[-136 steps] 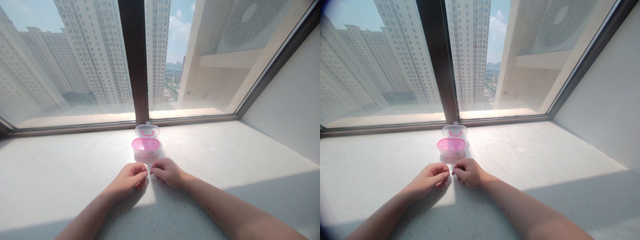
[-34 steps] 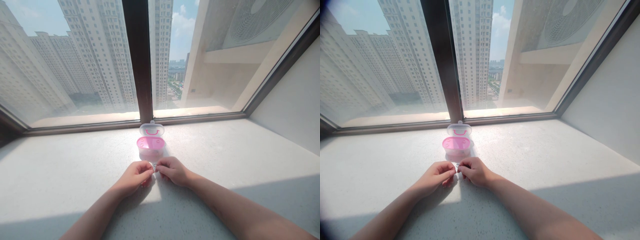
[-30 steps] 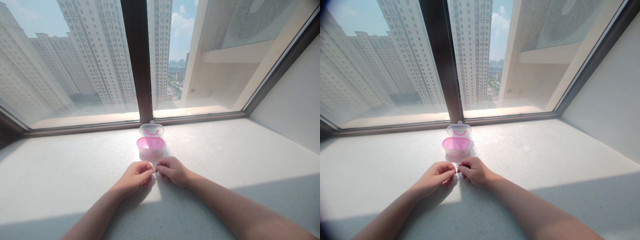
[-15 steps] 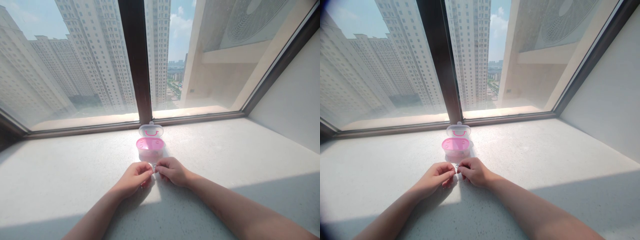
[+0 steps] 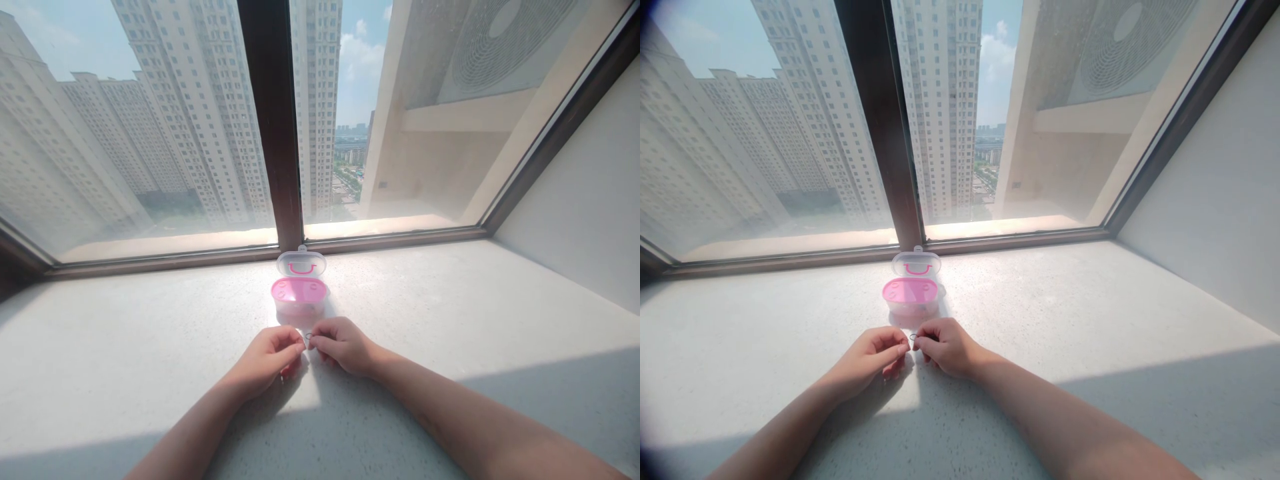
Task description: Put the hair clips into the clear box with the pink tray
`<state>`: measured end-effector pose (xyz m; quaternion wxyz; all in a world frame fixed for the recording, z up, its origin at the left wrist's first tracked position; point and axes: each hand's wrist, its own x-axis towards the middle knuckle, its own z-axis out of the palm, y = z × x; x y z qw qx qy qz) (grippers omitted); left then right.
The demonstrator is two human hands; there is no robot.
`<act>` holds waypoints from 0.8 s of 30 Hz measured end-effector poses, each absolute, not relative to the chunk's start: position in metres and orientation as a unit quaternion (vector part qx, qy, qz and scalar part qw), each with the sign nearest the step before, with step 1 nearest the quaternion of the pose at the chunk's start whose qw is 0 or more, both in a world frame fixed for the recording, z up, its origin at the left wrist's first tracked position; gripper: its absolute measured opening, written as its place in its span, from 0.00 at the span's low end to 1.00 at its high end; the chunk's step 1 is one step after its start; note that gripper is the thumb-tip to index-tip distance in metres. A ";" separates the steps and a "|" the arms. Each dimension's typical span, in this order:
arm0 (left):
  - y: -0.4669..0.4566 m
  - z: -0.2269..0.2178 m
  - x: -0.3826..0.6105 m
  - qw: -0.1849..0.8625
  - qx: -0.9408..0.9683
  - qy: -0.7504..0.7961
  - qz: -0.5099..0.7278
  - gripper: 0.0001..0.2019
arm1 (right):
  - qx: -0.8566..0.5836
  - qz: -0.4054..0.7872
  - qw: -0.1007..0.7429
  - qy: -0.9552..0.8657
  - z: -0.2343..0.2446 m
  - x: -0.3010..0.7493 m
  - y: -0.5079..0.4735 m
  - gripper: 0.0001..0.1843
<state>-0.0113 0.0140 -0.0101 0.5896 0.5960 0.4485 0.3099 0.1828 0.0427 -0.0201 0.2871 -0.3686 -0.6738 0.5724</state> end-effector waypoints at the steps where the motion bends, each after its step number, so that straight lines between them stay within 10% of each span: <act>1: 0.014 -0.010 -0.011 0.589 0.596 0.448 0.311 0.11 | -0.369 0.573 0.287 -0.674 -0.020 0.183 0.043 0.07; 24: 0.015 -0.010 -0.010 0.595 0.591 0.444 0.315 0.10 | -0.364 0.573 0.292 -0.674 -0.018 0.183 0.040 0.08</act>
